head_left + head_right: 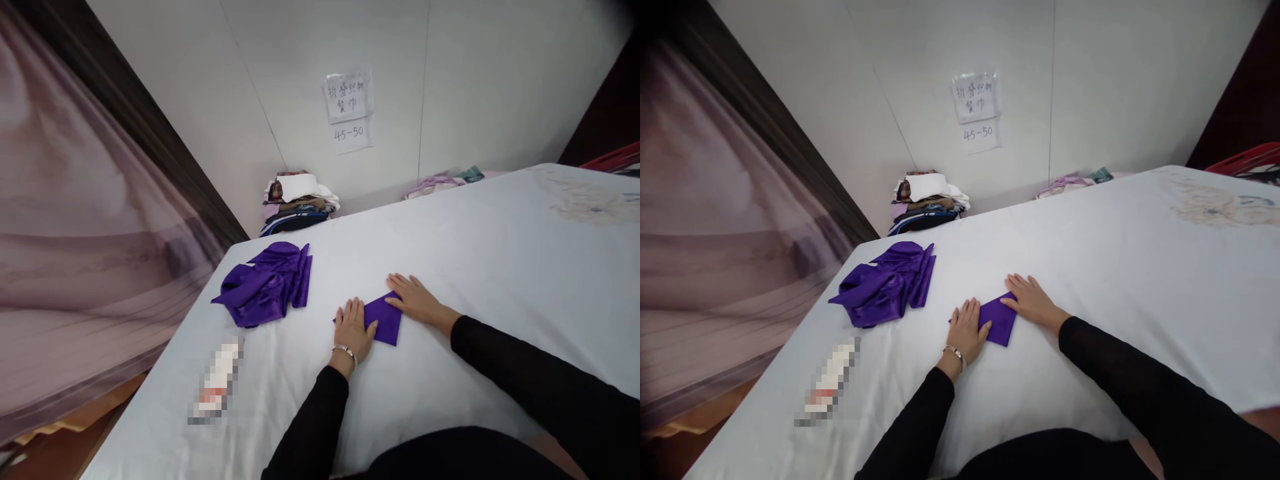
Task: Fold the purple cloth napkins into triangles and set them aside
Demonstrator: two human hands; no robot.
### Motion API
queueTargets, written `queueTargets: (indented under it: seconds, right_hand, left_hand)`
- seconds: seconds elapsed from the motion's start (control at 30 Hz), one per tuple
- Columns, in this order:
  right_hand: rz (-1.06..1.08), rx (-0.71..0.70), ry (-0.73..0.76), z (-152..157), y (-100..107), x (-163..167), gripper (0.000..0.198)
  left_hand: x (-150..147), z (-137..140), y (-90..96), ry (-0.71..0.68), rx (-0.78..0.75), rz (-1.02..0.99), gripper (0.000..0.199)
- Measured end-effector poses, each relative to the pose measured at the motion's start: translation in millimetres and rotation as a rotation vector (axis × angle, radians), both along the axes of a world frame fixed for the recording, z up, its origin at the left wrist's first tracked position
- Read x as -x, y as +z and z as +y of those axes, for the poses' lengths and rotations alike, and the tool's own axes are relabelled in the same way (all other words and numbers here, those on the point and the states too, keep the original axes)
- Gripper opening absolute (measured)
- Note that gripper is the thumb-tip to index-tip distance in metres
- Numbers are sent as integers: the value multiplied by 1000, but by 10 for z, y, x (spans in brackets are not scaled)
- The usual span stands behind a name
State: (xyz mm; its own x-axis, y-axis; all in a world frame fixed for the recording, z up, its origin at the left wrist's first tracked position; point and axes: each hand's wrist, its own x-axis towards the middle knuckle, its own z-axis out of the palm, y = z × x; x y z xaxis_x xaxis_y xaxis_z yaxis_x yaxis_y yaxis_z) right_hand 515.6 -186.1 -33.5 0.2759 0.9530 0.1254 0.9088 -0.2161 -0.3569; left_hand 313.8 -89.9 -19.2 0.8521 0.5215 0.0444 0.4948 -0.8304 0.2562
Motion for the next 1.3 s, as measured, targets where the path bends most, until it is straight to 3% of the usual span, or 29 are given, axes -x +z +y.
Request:
queueTargets:
  seconds: [0.23, 0.3, 0.47, 0.73, 0.9, 1.07, 1.17, 1.3]
  right_hand:
    - [77, 9, -57, -211, 16, -343, 59]
    - [104, -44, 8, -305, 51, -345, 56]
    - [63, -116, 311, -358, 136, -177, 52]
    - [94, -121, 347, -145, 80, -233, 45]
    - [108, -151, 373, -196, 27, -261, 49]
    - [102, -126, 376, -240, 47, -229, 52]
    - [151, -183, 336, -232, 123, -147, 43]
    - [447, -177, 199, -182, 278, 1, 30]
  left_hand:
    - [296, 123, 72, -92, 217, -128, 70]
    - [422, 170, 71, -117, 236, -168, 70]
    - [480, 239, 60, -128, 165, -187, 65]
    - [282, 339, 87, -214, 2, -194, 54]
    - [294, 381, 58, -131, 51, -278, 39]
    - [264, 354, 105, 82, 397, -386, 20]
    - [228, 371, 161, 219, 550, -328, 26]
    - [216, 469, 239, 271, 574, -247, 38]
